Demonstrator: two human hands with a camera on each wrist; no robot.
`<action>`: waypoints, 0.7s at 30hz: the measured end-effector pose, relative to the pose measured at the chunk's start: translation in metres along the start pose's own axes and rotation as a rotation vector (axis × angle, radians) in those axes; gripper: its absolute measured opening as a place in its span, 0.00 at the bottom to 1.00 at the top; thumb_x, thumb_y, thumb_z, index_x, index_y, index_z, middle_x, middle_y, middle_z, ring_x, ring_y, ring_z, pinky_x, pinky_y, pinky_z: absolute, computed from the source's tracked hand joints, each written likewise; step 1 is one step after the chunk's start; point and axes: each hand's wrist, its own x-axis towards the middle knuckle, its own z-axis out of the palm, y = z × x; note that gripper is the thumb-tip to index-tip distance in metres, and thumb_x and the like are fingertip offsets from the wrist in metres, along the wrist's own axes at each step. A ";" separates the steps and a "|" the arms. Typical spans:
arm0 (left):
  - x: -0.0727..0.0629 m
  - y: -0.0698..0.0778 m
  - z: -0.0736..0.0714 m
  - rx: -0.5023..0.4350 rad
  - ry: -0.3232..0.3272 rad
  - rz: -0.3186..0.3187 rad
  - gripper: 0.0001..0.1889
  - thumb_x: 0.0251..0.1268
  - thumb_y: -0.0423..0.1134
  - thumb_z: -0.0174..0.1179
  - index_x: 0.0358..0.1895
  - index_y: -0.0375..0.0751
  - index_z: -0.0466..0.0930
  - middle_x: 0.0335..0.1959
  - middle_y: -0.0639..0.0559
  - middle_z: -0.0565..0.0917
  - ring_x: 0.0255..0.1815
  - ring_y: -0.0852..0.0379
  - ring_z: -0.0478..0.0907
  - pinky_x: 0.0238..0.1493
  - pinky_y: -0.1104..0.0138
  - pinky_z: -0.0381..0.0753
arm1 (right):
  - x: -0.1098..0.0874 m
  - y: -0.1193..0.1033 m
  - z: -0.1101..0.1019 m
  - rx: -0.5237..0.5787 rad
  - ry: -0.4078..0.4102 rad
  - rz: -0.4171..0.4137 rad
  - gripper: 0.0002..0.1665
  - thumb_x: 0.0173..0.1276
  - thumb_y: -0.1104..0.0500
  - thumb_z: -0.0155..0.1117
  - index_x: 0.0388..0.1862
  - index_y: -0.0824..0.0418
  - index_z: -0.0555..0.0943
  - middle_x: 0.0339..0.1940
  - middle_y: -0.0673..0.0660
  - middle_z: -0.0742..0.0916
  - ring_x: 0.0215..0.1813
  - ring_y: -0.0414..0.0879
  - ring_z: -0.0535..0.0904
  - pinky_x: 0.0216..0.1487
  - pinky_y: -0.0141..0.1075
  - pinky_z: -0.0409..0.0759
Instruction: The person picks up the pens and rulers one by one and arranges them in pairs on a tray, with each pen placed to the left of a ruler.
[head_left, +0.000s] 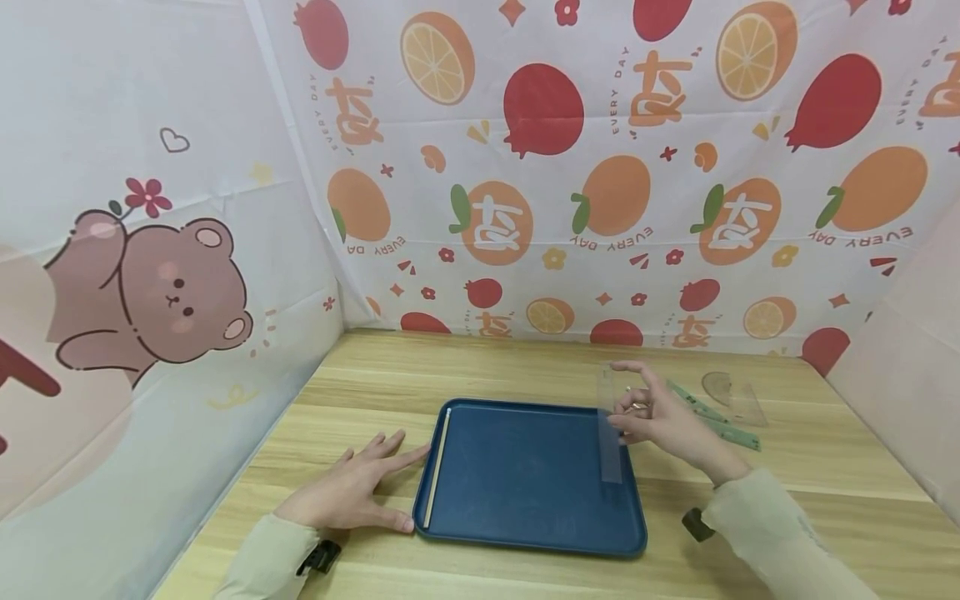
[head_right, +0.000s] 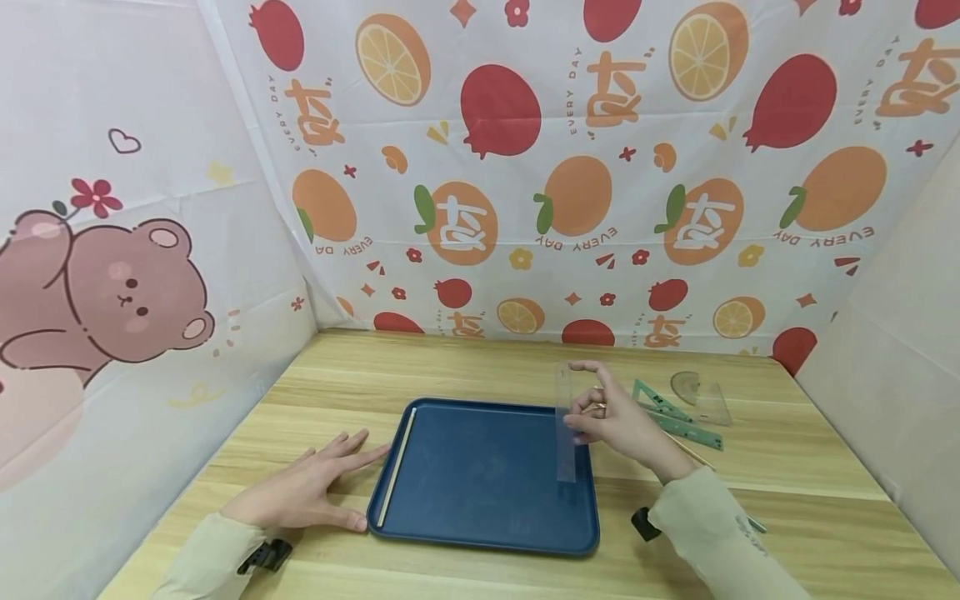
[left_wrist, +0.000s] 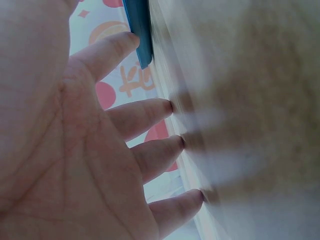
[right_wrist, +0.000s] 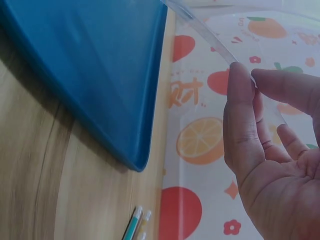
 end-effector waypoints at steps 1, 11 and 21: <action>0.000 0.000 0.000 0.001 0.000 0.000 0.56 0.50 0.76 0.73 0.85 0.65 0.63 0.86 0.29 0.59 0.85 0.20 0.52 0.71 0.16 0.52 | 0.001 0.000 0.001 0.001 -0.003 0.002 0.50 0.76 0.61 0.72 0.86 0.55 0.52 0.45 0.65 0.82 0.40 0.51 0.90 0.46 0.53 0.93; 0.000 -0.001 0.000 -0.004 0.002 0.005 0.56 0.51 0.76 0.73 0.85 0.64 0.64 0.85 0.28 0.59 0.85 0.20 0.52 0.70 0.15 0.52 | 0.012 -0.001 0.018 0.022 -0.037 0.011 0.47 0.78 0.61 0.69 0.86 0.54 0.53 0.44 0.61 0.82 0.42 0.49 0.89 0.44 0.45 0.93; 0.000 -0.002 0.001 -0.004 -0.002 0.000 0.56 0.51 0.76 0.73 0.85 0.64 0.63 0.86 0.29 0.59 0.86 0.20 0.51 0.71 0.15 0.51 | 0.023 -0.006 0.034 0.025 -0.047 0.017 0.46 0.78 0.62 0.69 0.85 0.55 0.54 0.44 0.60 0.83 0.43 0.48 0.89 0.46 0.47 0.93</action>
